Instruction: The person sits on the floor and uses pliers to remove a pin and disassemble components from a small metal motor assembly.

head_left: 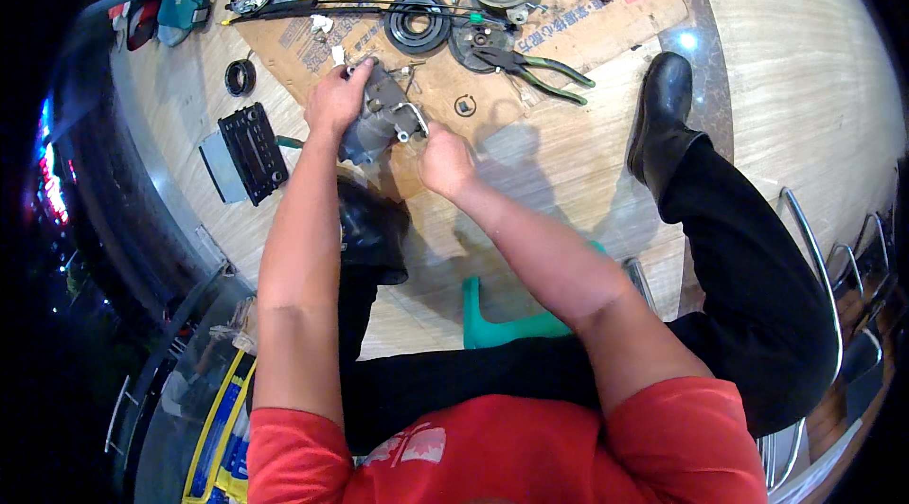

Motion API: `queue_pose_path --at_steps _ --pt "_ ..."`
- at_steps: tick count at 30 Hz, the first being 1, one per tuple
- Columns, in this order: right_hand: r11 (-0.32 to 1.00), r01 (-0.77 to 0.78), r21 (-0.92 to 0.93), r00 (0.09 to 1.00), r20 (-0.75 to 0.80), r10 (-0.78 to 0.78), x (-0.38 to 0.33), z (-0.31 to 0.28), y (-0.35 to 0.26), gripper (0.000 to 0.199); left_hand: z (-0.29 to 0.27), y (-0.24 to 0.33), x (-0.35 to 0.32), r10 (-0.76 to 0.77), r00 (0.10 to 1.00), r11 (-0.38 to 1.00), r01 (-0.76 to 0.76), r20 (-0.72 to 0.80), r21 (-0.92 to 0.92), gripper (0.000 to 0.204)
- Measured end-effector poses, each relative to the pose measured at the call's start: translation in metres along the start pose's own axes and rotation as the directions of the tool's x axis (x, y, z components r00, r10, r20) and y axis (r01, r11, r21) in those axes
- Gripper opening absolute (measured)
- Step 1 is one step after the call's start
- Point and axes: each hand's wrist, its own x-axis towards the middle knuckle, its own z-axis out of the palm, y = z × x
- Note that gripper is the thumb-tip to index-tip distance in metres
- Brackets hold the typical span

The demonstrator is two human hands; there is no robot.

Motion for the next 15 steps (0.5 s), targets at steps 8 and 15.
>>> queue_pose_path --at_steps 8,15 --pt "0.995 0.014 -0.101 0.998 -0.063 -0.02 0.002 0.012 0.01 0.025 -0.008 0.007 -0.004 -0.047 0.992 0.999 0.045 0.117 0.024 0.08" --pt "0.979 0.049 -0.196 0.986 -0.145 -0.079 -0.002 0.016 0.011 0.019 -0.01 0.007 -0.009 -0.026 0.995 1.0 0.024 0.093 0.017 0.073"
